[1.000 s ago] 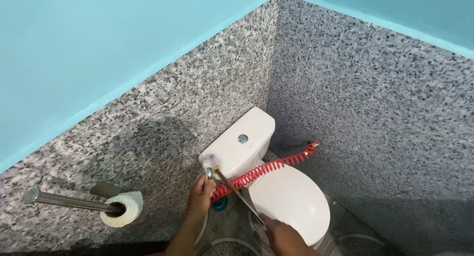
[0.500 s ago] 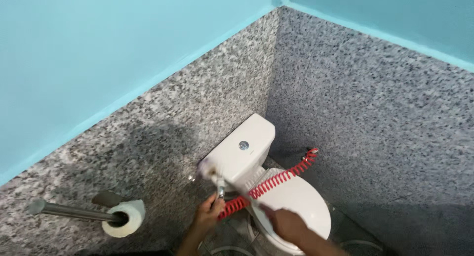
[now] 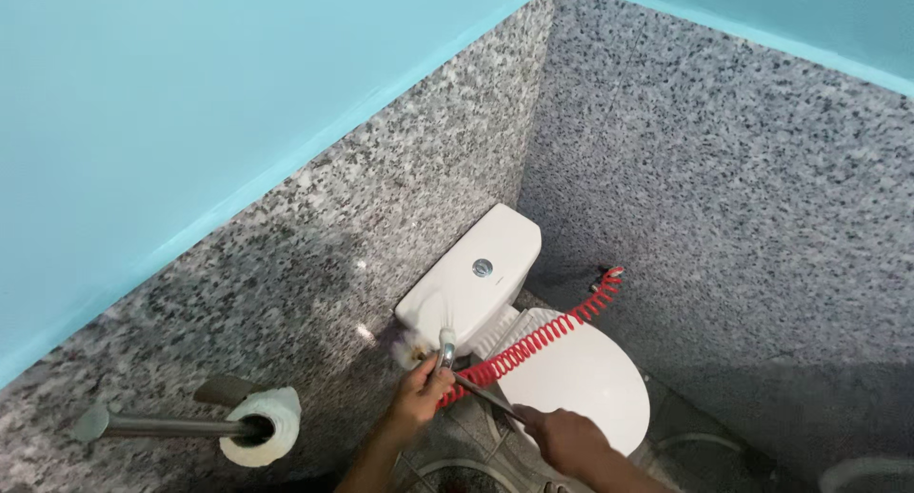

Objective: The person scrubs the toilet tank and seat using a toilet brush while simultaneously rinsing with a handheld bidet sprayer. The person repeatedly scrubs and rinses the exterior surfaces of the toilet.

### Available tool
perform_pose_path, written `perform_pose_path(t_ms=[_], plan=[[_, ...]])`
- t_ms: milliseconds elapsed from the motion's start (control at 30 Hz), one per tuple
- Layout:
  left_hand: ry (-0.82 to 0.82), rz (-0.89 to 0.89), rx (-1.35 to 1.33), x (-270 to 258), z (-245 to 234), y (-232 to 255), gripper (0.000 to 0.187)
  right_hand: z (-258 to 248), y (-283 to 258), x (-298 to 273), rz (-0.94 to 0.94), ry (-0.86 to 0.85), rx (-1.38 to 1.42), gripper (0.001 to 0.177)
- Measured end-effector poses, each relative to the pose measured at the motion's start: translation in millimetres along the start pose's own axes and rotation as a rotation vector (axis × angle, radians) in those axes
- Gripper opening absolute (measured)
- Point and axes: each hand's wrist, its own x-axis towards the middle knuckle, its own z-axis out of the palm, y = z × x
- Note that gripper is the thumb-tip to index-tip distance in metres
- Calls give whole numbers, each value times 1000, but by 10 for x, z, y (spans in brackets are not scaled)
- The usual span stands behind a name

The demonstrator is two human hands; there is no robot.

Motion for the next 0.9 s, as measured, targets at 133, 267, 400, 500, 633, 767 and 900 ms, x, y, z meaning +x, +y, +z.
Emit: perform_pose_path(t_ms=[133, 267, 400, 500, 633, 767, 900], plan=[[-45, -59, -32, -64, 6, 40, 36, 22, 215, -15, 17, -161, 199, 45], [-53, -55, -36, -142, 6, 48, 31, 232, 544, -251, -166, 75, 271, 53], [-144, -77, -46, -104, 21, 83, 30, 286, 944, -300, 26, 235, 180, 57], [-167, -27, -59, -36, 121, 144, 30, 126, 1183, -105, 328, 345, 254, 51], [-180, -56, -9, 101, 264, 192, 28, 6, 1205, -13, 339, 551, 276, 45], [-229, -43, -34, 304, 341, 98, 31, -25, 1013, -235, 393, 364, 390, 48], [-151, -112, -139, 427, 430, -190, 40, -131, 886, -421, 253, 113, 79, 53]])
